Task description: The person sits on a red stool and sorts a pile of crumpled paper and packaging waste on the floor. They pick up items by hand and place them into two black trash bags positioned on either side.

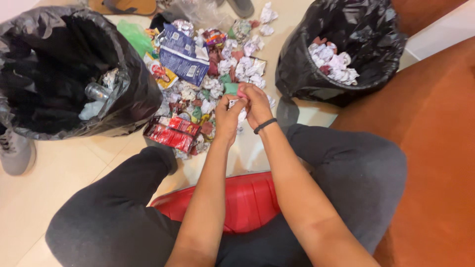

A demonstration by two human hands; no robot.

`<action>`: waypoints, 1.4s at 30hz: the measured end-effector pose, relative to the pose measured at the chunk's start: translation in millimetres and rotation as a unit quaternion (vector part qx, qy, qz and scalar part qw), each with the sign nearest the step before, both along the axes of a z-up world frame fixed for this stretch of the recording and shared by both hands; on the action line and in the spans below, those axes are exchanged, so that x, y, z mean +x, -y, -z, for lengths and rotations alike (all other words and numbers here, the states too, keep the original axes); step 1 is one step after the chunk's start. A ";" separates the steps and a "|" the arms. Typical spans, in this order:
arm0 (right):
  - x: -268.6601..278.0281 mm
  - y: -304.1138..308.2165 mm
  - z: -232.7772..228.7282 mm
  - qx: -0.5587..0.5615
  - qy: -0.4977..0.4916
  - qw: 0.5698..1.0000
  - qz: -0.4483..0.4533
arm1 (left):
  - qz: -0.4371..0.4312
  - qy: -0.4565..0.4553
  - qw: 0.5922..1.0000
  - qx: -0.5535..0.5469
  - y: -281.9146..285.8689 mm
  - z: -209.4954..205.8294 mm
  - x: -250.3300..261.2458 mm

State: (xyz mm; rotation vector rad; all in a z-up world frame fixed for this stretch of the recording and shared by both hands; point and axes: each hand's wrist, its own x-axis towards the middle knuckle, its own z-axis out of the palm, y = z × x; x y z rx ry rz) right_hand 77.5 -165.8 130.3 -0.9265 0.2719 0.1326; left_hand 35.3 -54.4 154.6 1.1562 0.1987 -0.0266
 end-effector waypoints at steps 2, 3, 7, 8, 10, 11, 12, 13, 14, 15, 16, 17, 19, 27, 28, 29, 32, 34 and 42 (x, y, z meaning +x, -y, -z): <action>-3.5 -3.3 -15.9 -0.026 0.018 0.999 0.005 | -0.007 0.036 0.999 0.036 4.3 -19.8 1.5; -6.2 -1.6 -23.6 -0.026 0.028 0.999 -0.007 | -0.002 0.031 0.997 0.067 6.0 -27.7 1.4; -0.2 7.5 -54.0 0.028 0.013 0.999 0.011 | 0.027 0.042 0.990 0.133 6.9 -45.9 2.1; 7.5 9.9 -63.5 0.054 -0.003 0.998 0.033 | 0.037 0.052 0.989 0.135 4.3 -48.6 5.8; 25.2 23.2 -84.3 0.071 -0.012 0.995 0.064 | 0.019 0.013 0.999 0.039 2.2 -51.0 14.2; 33.7 31.1 -96.3 0.079 -0.018 0.994 0.080 | 0.012 -0.010 1.000 -0.009 1.4 -51.9 17.4; 41.7 39.5 -108.8 0.078 0.000 0.995 0.068 | 0.014 -0.012 0.997 -0.073 1.2 -52.5 19.5; 51.1 47.3 -121.5 0.077 0.018 0.996 0.052 | 0.013 -0.014 0.990 -0.136 0.7 -52.9 21.8; 60.1 55.3 -133.7 0.075 0.036 0.996 0.037 | 0.013 -0.018 0.980 -0.199 3.0 -53.0 24.1; 66.7 61.0 -143.4 0.050 0.059 0.997 0.028 | 0.027 -0.019 0.975 -0.219 6.0 -52.2 22.8; 73.7 67.0 -152.1 0.025 0.080 0.996 0.018 | 0.041 -0.020 0.970 -0.240 10.2 -51.3 21.6; 82.8 73.6 -160.6 0.000 0.104 0.995 0.006 | 0.054 -0.019 0.964 -0.261 15.1 -51.3 22.2; 99.6 94.1 -172.5 -0.102 0.087 0.991 -0.008 | 0.059 -0.051 0.960 -0.268 27.6 -50.5 20.7; 116.2 235.8 -150.4 -0.502 0.126 0.854 0.053 | 0.130 -0.087 0.937 -0.311 52.5 -49.3 19.9; 107.9 250.4 -142.0 -0.546 0.085 0.828 0.090 | 0.132 -0.095 0.936 -0.312 55.6 -50.0 20.5; 106.9 262.3 -137.3 -0.588 0.046 0.798 0.126 | 0.133 -0.100 0.935 -0.313 59.6 -51.8 22.9; 119.2 287.1 -131.6 -0.597 -0.021 0.748 0.291 | 0.142 -0.123 0.941 -0.282 72.4 -59.1 25.5; 129.0 294.0 -129.7 -0.596 -0.074 0.735 0.315 | 0.146 -0.152 0.950 -0.231 81.2 -65.5 26.6; 138.0 292.7 -97.6 -0.492 -0.142 0.823 0.245 | 0.188 -0.141 0.941 -0.243 102.8 -71.0 30.3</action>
